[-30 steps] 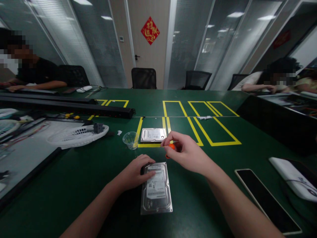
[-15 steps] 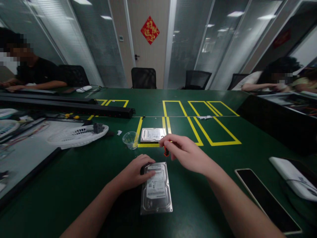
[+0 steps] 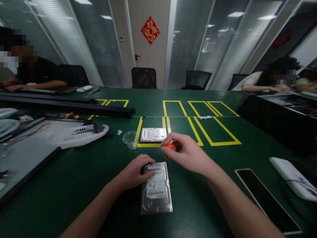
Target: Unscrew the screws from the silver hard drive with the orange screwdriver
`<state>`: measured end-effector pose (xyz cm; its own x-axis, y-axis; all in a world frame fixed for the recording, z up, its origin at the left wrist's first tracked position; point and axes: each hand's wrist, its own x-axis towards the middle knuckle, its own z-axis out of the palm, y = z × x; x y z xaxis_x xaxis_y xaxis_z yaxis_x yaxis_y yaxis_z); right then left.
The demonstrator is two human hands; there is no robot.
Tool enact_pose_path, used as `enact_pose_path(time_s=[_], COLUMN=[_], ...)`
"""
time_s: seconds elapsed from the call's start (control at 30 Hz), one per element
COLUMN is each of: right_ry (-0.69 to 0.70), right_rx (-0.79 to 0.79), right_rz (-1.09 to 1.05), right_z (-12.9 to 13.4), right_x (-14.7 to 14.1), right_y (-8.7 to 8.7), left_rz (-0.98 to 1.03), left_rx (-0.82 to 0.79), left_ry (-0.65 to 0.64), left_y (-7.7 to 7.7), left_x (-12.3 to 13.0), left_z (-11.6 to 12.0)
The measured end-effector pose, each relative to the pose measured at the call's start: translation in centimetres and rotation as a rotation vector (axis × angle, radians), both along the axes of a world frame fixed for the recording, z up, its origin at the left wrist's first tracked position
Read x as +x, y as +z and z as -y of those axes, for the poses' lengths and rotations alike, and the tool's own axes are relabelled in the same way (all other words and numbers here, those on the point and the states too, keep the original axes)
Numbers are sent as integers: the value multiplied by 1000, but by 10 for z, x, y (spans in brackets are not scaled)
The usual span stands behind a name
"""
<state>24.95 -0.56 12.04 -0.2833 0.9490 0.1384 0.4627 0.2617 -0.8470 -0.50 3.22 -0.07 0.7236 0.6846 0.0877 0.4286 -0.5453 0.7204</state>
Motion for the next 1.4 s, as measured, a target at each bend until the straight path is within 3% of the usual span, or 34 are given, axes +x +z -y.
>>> enact_pose_path(time_s=[0.77, 1.4], right_ry=[66, 2], right_rx=[-37, 2], right_rz=[-29, -22], right_z=[0, 0], right_x=[-1, -1], right_y=[0, -1], left_rz=[7, 0], left_rx=[23, 16], left_ry=[-5, 7], left_y=[-2, 0], left_x=[-1, 0], left_z=[1, 1])
